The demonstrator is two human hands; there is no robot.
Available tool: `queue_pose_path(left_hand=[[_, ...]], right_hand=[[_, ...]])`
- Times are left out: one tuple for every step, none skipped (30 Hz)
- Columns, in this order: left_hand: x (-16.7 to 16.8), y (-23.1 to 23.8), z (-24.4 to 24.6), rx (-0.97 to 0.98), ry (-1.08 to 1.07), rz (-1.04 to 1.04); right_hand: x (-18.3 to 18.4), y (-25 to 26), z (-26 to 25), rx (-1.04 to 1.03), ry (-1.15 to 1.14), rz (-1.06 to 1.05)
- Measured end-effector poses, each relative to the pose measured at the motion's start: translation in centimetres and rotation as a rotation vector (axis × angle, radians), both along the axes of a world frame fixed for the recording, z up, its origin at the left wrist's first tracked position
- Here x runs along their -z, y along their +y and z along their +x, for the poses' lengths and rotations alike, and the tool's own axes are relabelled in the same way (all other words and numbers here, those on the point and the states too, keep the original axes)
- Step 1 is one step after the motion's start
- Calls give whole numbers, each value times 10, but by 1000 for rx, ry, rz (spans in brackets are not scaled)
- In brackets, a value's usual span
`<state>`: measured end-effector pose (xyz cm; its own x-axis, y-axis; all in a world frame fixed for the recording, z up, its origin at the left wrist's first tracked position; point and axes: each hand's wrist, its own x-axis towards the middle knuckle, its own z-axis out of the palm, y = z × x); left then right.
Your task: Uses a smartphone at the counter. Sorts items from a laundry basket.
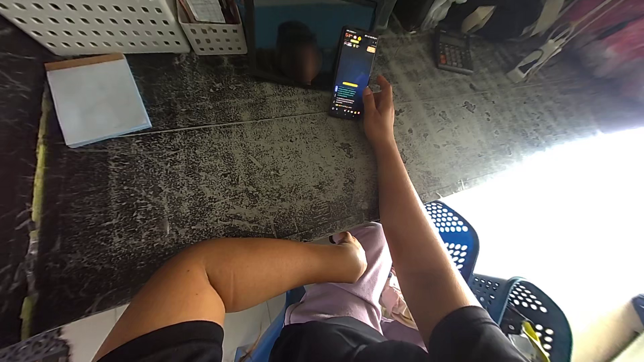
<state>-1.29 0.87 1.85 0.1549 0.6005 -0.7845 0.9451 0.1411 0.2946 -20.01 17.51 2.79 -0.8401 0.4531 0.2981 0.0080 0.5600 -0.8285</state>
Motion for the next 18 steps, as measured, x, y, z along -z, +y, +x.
queue_pose_path(left_hand=[[0, 0, 0, -11, -4, -5], [0, 0, 0, -23, -11, -12], [-1, 0, 0, -27, -19, -18], [-1, -1, 0, -21, -22, -22], [-2, -1, 0, -10, -24, -22], [-2, -2, 0, -1, -23, -21], [-2, -2, 0, 4, -21, -19], [-1, -1, 0, 6, -18, -17], [0, -1, 1, 5, -13, -17], [1, -1, 1, 3, -9, -17], [1, -1, 1, -1, -9, -16], [1, -1, 1, -3, -9, -15], [1, -1, 1, 0, -11, -13], [0, -1, 0, 5, -12, -12], [0, -1, 0, 7, -13, -11], [0, -1, 0, 10, -12, -8], [0, -1, 0, 14, -10, -5], [0, -1, 0, 18, -7, 0]], right_hand=[[0, 0, 0, 0, 0, 4], [0, 0, 0, 0, -2, 9], [0, 0, 0, 0, -2, 12], [0, 0, 0, -1, -4, 12], [0, 0, 0, -1, -4, 11], [0, 1, 0, -2, -2, 10], [0, 1, 0, -3, -2, 11], [0, 1, 0, -3, -1, 11], [0, 1, 0, -4, 0, 11], [0, 0, 0, -4, 3, 12], [1, 0, 0, -3, 5, 14], [1, 0, 0, -3, 7, 15], [1, 0, 0, -3, 8, 16], [1, 0, 0, -4, 9, 15], [1, 0, 0, -5, 9, 15], [1, 0, 0, -4, 5, 17], [1, 0, 0, -3, 2, 16], [1, 0, 0, 2, 2, 16]])
